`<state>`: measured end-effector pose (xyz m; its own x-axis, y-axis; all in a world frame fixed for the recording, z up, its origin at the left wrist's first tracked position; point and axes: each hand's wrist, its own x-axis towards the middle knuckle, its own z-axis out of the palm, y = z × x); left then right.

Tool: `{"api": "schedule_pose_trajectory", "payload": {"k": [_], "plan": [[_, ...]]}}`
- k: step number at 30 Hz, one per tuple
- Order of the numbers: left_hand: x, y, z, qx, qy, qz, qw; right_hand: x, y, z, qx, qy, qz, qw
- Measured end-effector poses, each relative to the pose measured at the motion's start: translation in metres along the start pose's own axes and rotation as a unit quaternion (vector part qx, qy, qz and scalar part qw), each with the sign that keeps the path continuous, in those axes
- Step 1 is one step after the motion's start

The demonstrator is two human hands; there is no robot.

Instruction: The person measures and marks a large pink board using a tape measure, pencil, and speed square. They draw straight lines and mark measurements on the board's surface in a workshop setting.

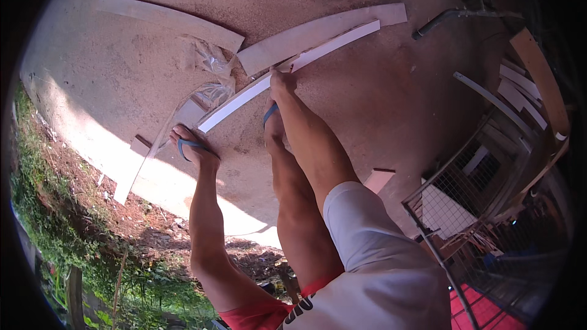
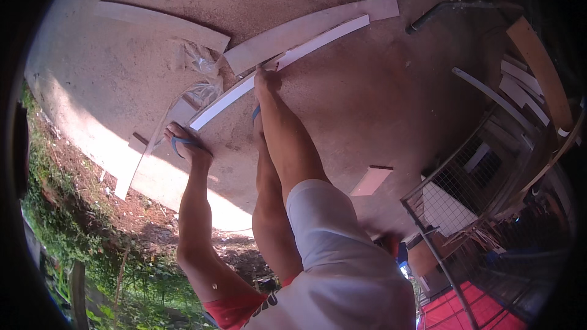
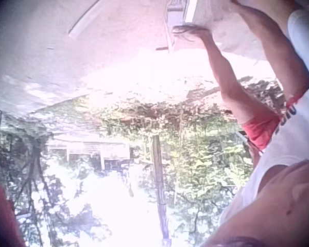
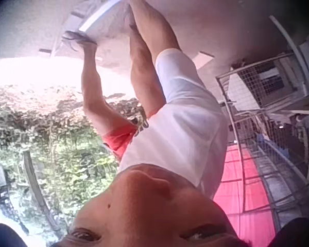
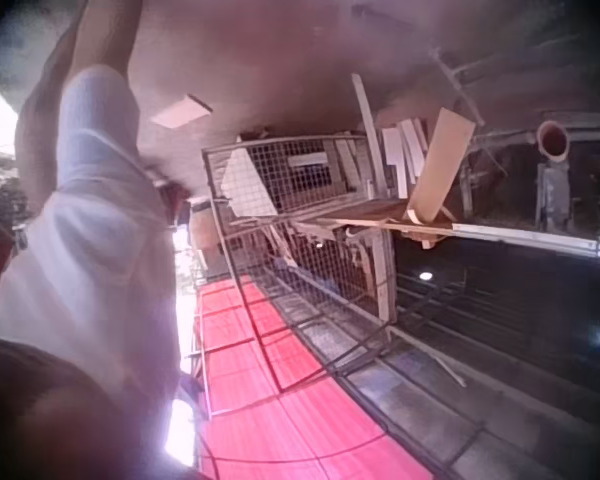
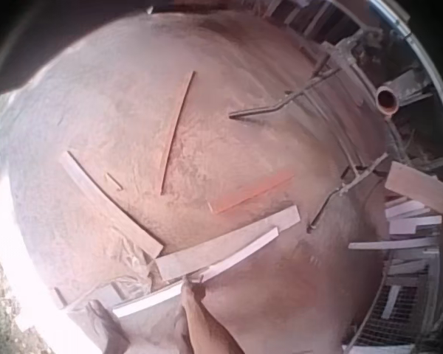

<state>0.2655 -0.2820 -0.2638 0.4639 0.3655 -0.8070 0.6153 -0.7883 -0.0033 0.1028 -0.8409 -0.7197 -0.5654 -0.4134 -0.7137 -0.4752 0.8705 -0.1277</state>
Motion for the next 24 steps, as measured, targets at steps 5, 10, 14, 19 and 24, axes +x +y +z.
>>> {"api": "schedule_pose_trajectory", "payload": {"k": [5, 10, 14, 19, 24], "plan": [[0.047, 0.066, 0.033, 0.048, -0.043, 0.055, 0.996, -0.009, 0.008, -0.057, 0.159, 0.06, -0.015, 0.985], [0.016, 0.078, -0.022, 0.087, -0.062, 0.064, 0.992, -0.115, -0.037, -0.143, 0.414, -0.146, -0.136, 0.888], [-0.027, 0.073, -0.094, 0.11, -0.08, 0.067, 0.988, -0.225, -0.107, -0.233, 0.508, -0.201, -0.005, 0.838], [-0.061, 0.101, -0.186, 0.143, -0.109, 0.108, 0.978, -0.321, -0.169, -0.3, 0.693, -0.292, 0.034, 0.658], [-0.072, 0.124, -0.253, 0.141, -0.117, 0.148, 0.972, -0.4, -0.226, -0.333, 0.675, -0.322, 0.023, 0.664]]}}
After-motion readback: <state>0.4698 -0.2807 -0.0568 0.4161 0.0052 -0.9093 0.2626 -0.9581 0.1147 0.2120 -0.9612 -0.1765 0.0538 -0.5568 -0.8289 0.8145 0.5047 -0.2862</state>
